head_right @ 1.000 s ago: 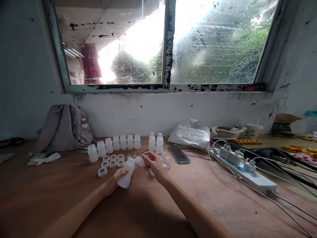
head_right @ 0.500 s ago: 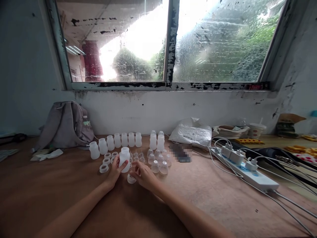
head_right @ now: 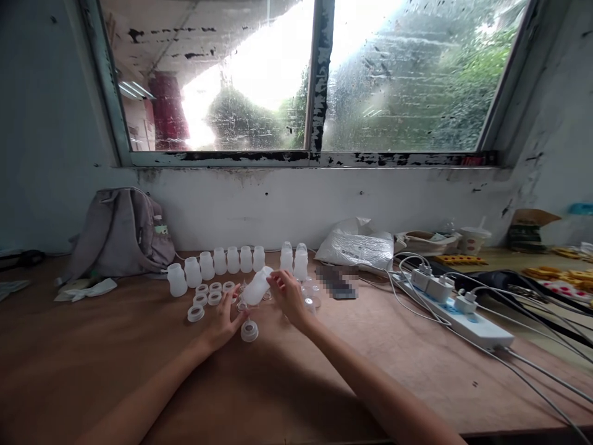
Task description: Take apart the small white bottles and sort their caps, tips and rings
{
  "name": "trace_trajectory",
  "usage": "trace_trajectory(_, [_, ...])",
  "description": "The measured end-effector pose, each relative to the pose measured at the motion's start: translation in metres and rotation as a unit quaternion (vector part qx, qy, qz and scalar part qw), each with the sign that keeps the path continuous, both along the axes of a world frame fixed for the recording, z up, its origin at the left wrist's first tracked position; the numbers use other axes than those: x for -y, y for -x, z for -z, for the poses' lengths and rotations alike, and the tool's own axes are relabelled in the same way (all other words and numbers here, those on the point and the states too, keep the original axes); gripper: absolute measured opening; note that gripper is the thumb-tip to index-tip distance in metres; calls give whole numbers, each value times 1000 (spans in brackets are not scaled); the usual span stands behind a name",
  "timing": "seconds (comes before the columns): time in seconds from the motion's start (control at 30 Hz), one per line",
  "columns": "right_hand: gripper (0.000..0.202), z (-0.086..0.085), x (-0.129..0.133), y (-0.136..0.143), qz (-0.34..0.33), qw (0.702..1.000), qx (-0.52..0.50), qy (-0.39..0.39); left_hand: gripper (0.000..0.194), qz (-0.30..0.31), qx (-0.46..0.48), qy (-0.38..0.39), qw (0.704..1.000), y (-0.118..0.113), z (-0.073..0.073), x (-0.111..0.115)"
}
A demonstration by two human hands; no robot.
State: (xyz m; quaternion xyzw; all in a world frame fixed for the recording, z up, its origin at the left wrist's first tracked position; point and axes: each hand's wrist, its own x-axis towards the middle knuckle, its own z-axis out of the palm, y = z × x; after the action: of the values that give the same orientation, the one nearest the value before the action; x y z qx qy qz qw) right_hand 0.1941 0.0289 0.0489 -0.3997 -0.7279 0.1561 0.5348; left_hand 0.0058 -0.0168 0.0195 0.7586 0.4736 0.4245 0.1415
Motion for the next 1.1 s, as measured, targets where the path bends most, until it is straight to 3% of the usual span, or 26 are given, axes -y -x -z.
trace_trajectory(0.2, [24,-37,-71,-10,132,976,170,42,35,167,-146,20,975,1,9,-1])
trace_trajectory(0.33, [24,-52,-108,2,213,923,306,91,35,183,-166,0,969,-1,14,-1])
trace_trajectory(0.5, [20,-49,-135,19,227,899,352,130,34,187,-177,-13,966,1,13,-2])
trace_trajectory(0.67, [21,-37,-142,26,230,887,371,149,38,223,-169,-9,960,9,8,-2])
trace_trajectory(0.8, [27,-39,-136,27,230,897,352,134,34,208,-147,30,967,13,9,-7])
trace_trajectory(0.9, [29,-38,-112,33,211,916,325,106,36,180,-124,82,972,14,11,-11])
trace_trajectory(0.93, [26,-34,-98,35,192,925,316,92,37,175,-117,91,973,14,12,-12])
trace_trajectory(1.0, [22,-17,-62,40,85,960,267,22,37,169,-109,91,975,13,15,-14])
trace_trajectory(1.1, [20,21,-2,42,-20,969,247,-3,34,162,-101,65,979,9,19,-16])
